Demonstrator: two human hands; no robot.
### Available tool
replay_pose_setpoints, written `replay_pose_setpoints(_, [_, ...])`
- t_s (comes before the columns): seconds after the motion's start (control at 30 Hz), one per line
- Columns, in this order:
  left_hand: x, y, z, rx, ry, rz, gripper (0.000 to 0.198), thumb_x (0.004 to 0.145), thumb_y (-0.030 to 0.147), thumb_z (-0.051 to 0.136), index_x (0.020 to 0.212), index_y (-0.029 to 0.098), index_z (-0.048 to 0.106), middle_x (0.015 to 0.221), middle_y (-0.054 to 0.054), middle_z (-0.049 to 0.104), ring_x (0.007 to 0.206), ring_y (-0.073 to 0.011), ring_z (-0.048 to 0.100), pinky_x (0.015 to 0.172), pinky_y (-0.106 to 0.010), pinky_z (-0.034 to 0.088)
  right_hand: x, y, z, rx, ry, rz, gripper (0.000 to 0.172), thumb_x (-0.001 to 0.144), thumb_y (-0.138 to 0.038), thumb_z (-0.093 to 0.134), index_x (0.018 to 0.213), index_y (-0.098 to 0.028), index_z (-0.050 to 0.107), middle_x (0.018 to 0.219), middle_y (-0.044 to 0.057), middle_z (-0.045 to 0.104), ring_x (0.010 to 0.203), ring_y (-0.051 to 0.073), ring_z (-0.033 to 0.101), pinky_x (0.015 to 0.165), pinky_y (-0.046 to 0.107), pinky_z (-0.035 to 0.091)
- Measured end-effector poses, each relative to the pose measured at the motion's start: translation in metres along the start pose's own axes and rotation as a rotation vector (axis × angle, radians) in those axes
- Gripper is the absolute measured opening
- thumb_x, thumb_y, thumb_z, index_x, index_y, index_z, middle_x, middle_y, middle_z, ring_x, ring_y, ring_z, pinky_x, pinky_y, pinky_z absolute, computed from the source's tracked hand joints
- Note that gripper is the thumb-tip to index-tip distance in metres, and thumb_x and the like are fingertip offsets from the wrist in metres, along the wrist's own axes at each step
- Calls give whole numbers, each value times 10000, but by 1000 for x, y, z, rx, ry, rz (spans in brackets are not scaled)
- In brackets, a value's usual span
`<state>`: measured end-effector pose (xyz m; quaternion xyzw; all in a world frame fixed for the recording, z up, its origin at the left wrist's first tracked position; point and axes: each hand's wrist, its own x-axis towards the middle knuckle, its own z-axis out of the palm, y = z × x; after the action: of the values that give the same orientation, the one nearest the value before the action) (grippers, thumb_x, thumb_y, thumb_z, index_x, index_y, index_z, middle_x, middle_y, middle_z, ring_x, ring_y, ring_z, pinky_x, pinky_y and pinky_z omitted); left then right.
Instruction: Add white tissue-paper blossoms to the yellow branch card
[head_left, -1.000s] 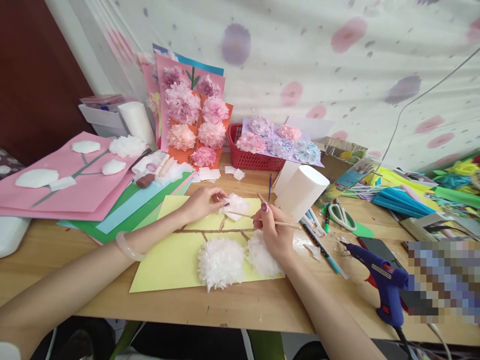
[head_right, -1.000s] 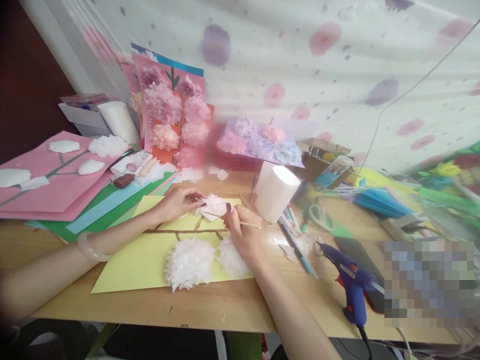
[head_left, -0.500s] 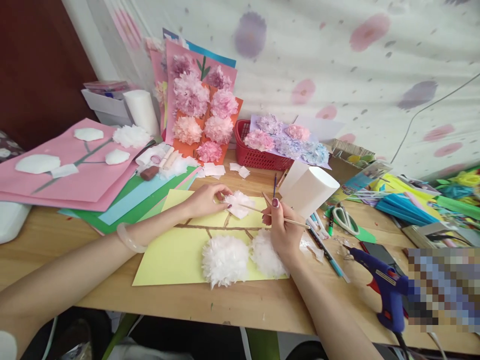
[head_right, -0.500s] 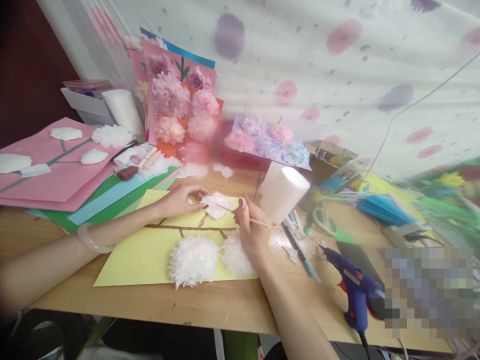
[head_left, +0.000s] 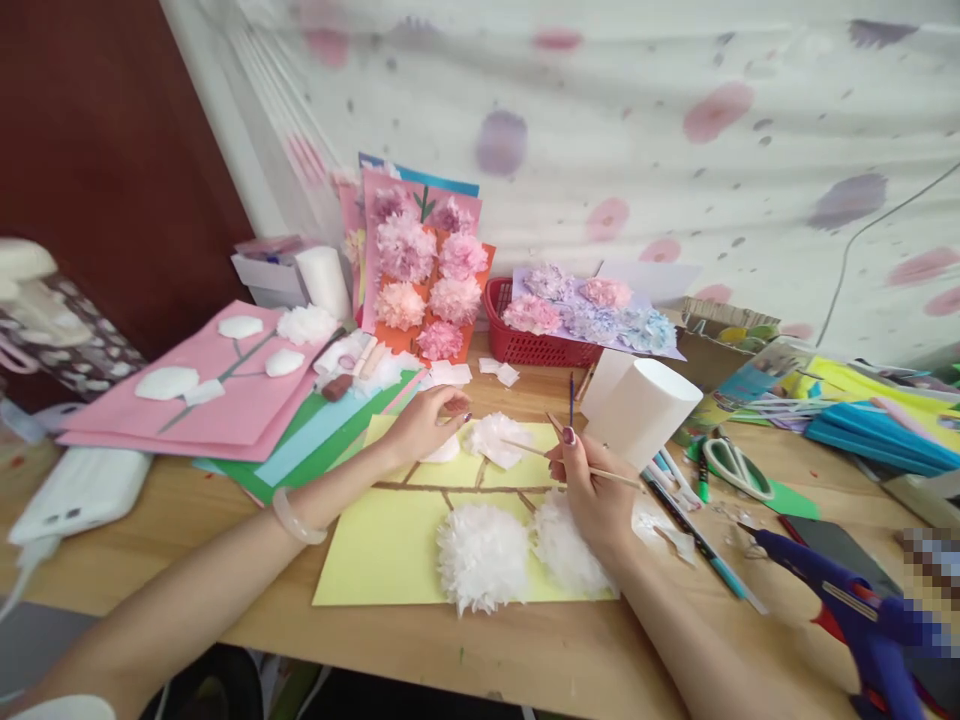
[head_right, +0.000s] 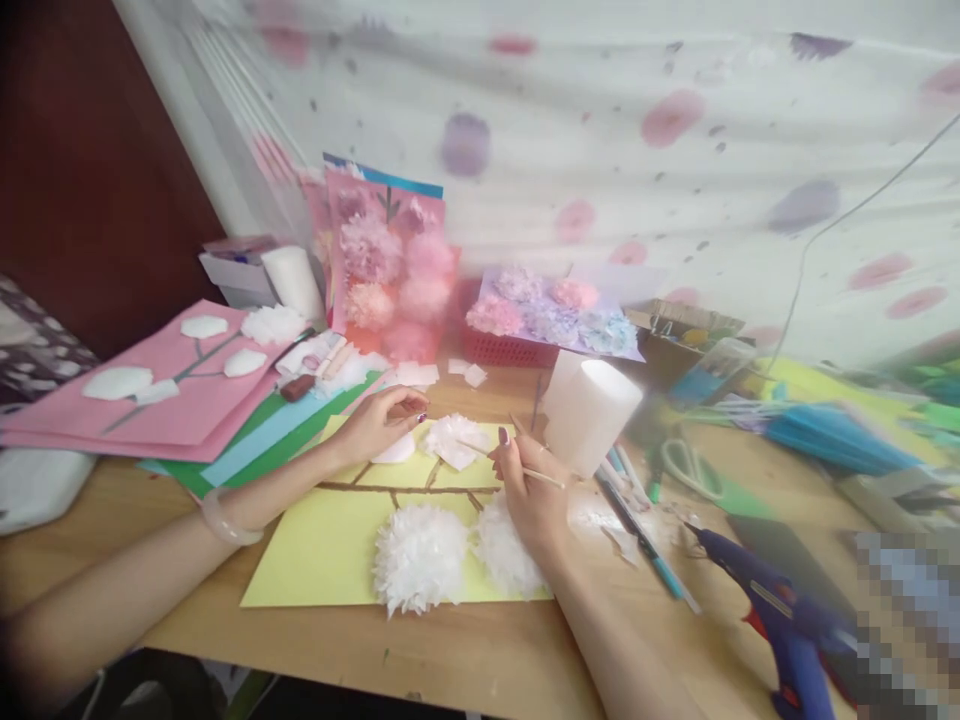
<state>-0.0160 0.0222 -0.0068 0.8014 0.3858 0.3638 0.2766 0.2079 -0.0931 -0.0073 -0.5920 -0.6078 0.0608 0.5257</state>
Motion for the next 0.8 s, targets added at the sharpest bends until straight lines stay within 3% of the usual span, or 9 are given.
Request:
replay_pose_setpoints(0.13, [11,-15,-48,203,180,-56,232,826,288,543,984,196,686,922,-57,741,870,-211,683,841,-338,525,0,3,0,10,-22,-39,553,984,-569,407,610,-208,598,490,-10,562,430,124,510,449,244,373])
replay_pose_setpoints(0.23, [17,-33,-88,372,364,-187,274,827,314,509,995,181,679,868,-77,735,856,-248,690,811,-362,523,-1,8,0,1,-45,-47,521,992,-544,414,640,-210,603,519,-14,568,460,126,525,466,242,376])
replay_pose_setpoints(0.33, [16,-47,-111,439,282,-185,267,778,304,541,969,184,683,916,-92,753,912,-278,701,842,-388,527,-3,14,1,-10,-49,-40,515,993,-550,409,656,-214,607,532,-13,562,473,133,517,473,249,371])
replay_pose_setpoints(0.4, [12,-52,-113,428,172,-151,282,730,271,581,983,200,684,965,-72,770,938,-263,713,842,-361,538,-3,15,2,-13,-47,-42,522,990,-564,406,655,-215,603,528,-13,552,465,133,499,468,252,361])
replay_pose_setpoints(0.53, [8,-52,-97,548,12,-95,490,748,212,574,1237,189,592,1093,-95,769,1065,-275,697,952,-398,500,-3,11,2,-4,-53,-62,531,993,-569,393,651,-215,591,531,-13,545,464,130,484,470,254,358])
replay_pose_setpoints(0.63, [11,-50,-87,674,-18,-82,542,750,163,567,1291,178,551,1145,-145,751,1190,-337,631,1093,-515,355,-2,6,2,7,-44,-73,531,996,-566,389,645,-217,582,523,-17,532,460,129,476,467,256,359])
replay_pose_setpoints(0.8, [15,-47,-81,730,-12,-99,515,774,133,537,1286,190,545,975,-116,792,1133,-340,659,1162,-581,177,-1,4,4,36,-38,-97,565,990,-595,373,609,-222,560,498,-24,505,434,120,452,462,255,361])
